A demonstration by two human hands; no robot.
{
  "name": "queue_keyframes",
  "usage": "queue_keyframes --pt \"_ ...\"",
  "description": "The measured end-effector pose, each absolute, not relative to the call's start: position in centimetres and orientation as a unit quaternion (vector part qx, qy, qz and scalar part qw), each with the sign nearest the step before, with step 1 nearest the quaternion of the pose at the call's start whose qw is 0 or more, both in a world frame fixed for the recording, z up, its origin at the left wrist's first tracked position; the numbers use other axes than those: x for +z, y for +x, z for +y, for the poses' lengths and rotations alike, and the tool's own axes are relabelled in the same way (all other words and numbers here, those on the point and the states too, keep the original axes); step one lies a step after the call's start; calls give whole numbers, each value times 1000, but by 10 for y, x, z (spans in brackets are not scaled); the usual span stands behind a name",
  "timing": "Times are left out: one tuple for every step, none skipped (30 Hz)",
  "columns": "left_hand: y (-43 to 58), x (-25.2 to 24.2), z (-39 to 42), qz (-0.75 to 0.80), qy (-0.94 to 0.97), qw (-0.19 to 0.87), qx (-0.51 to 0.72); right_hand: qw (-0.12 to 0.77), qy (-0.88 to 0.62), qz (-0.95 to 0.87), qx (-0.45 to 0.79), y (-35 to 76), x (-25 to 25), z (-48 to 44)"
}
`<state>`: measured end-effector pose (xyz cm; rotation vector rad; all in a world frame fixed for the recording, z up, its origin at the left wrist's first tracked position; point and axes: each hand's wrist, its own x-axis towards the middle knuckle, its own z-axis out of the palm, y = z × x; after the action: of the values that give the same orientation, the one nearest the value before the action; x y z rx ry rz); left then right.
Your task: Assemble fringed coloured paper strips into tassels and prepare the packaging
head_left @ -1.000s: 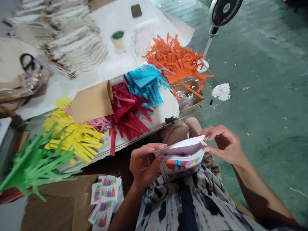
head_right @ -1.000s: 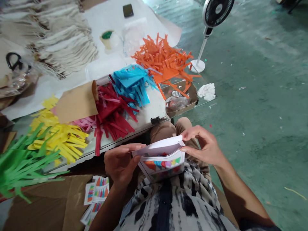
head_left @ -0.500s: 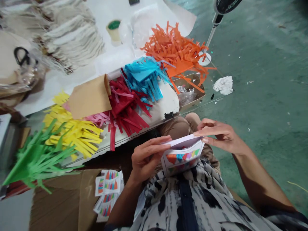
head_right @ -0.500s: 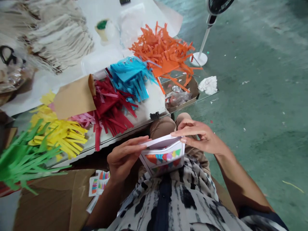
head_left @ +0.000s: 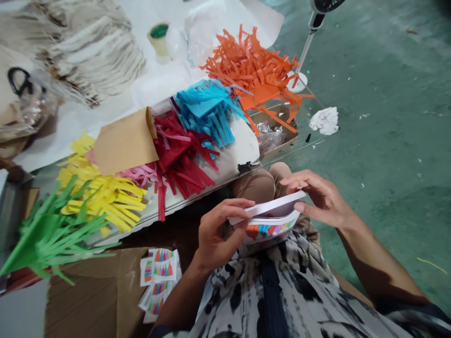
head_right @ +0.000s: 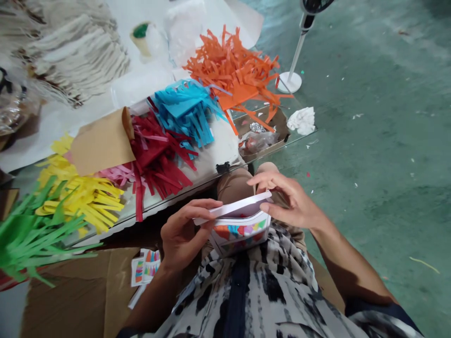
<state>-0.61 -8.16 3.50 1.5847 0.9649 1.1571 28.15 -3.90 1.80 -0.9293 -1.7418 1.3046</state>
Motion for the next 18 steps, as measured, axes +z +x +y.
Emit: queue_keyframes --pt "-6 35 -82 392 643 460 470 359 -370 -684 517 280 21 -37" --pt "-6 36 -82 392 642 461 470 336 -369 -690 524 279 25 -34" --pt "-5 36 -82 392 641 463 471 312 -362 -697 534 278 28 -30" --pt "-5 36 -83 392 639 466 470 289 -353 -701 548 278 32 -26" --pt "-5 36 -83 391 637 468 471 268 -346 -698 566 278 35 -22" --pt "-5 36 -84 390 636 470 472 251 -342 -689 587 278 39 -19" --pt "-5 36 -84 388 635 471 473 233 -342 -677 608 279 42 -16" --pt "-5 36 -85 387 634 472 475 215 -347 -663 627 278 46 -14" --pt "-5 37 -85 386 633 471 477 199 -356 -651 640 278 49 -13" --pt "-4 37 -85 387 632 470 479 190 -369 -639 648 277 52 -13" --pt "-4 38 -85 389 631 468 481 187 -386 -628 650 275 54 -14" --pt "-4 38 -85 392 630 466 481 194 -408 -615 646 272 55 -16" --pt "-4 38 -85 396 630 463 481 210 -433 -599 640 268 55 -18" --pt "-3 39 -85 401 630 460 481 233 -457 -579 633 264 55 -22" --pt "-3 39 -86 404 631 456 480 256 -477 -558 629 260 54 -25" --pt "-2 39 -86 408 632 452 480 276 -493 -537 626 256 53 -29" --pt "-2 38 -87 410 632 449 480 293 -504 -521 623 252 51 -32" --pt "-1 38 -87 412 634 445 481 307 -512 -511 619 250 50 -35"
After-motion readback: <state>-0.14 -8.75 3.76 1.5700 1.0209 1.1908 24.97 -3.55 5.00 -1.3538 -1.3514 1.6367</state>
